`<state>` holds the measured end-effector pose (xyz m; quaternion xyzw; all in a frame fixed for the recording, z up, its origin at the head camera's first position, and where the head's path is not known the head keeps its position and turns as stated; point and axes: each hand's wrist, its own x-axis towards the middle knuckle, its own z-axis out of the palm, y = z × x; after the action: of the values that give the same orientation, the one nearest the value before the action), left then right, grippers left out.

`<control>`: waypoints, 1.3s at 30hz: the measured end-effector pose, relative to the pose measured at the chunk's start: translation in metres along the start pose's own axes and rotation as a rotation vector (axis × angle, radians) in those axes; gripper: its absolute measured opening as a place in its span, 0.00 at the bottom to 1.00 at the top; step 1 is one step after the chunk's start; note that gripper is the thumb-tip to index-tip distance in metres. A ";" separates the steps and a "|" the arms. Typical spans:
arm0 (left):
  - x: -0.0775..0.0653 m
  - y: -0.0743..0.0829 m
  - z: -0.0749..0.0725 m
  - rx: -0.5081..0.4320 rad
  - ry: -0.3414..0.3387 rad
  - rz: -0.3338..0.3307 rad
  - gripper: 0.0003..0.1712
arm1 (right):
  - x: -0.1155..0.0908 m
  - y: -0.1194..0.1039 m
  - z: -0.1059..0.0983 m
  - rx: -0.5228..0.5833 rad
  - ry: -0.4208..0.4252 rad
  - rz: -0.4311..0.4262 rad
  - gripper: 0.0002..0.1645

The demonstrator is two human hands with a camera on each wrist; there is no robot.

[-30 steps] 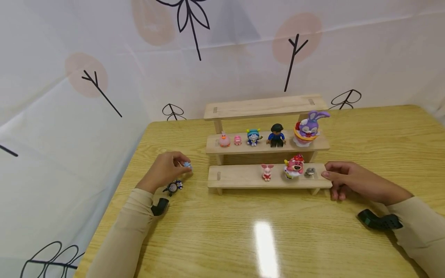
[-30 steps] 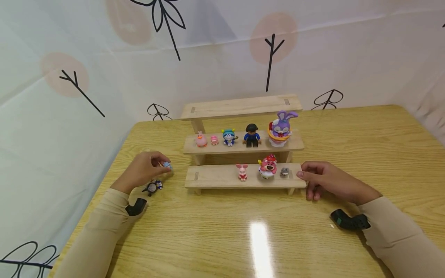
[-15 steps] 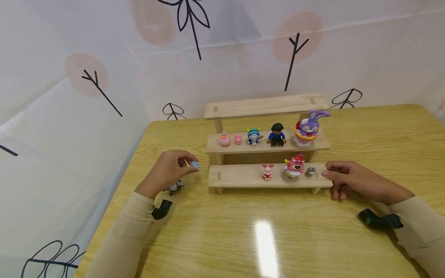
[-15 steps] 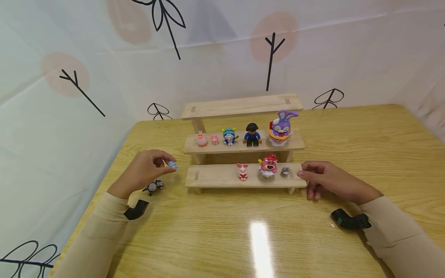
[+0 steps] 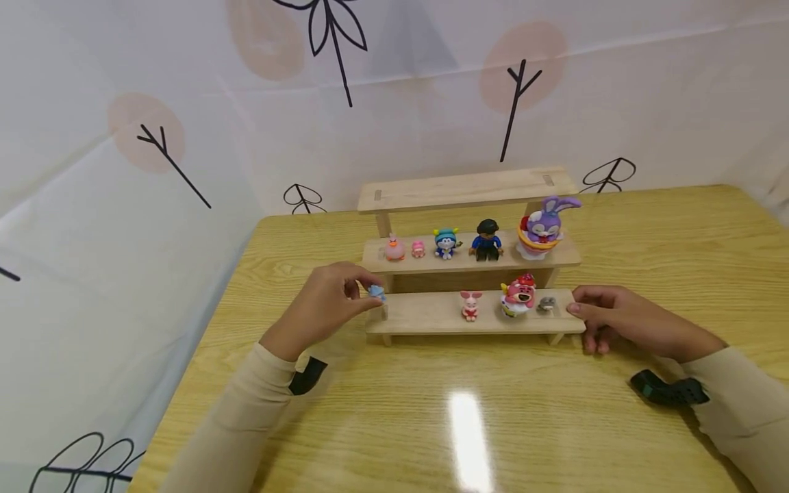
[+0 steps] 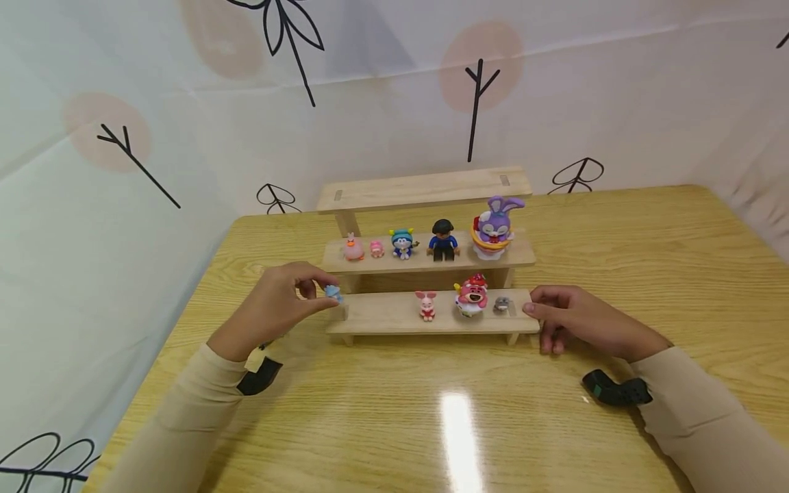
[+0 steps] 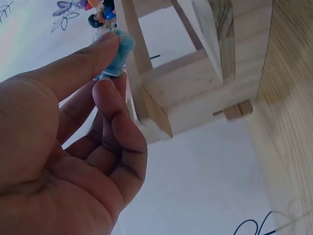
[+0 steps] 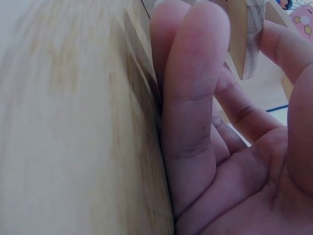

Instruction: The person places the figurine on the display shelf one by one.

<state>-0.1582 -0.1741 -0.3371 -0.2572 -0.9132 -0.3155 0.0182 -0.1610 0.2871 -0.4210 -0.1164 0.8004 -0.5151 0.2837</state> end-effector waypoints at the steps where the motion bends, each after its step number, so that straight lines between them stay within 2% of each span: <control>1: 0.001 0.001 0.002 -0.003 -0.001 0.008 0.10 | 0.000 0.000 0.000 0.003 0.002 0.007 0.20; 9: 0.007 0.009 0.013 -0.002 -0.033 0.044 0.08 | 0.000 -0.001 0.001 -0.014 0.005 0.013 0.22; 20: 0.018 0.023 0.030 0.008 -0.118 0.008 0.08 | -0.001 -0.001 0.002 0.000 -0.001 0.011 0.21; 32: 0.026 0.033 0.046 -0.001 -0.164 0.050 0.12 | 0.001 -0.002 0.002 0.006 -0.006 0.008 0.24; 39: 0.030 0.036 0.055 0.010 -0.176 0.021 0.11 | 0.001 0.000 0.000 0.013 -0.012 0.003 0.22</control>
<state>-0.1598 -0.1037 -0.3545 -0.2936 -0.9100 -0.2869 -0.0577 -0.1617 0.2862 -0.4213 -0.1165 0.7954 -0.5193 0.2901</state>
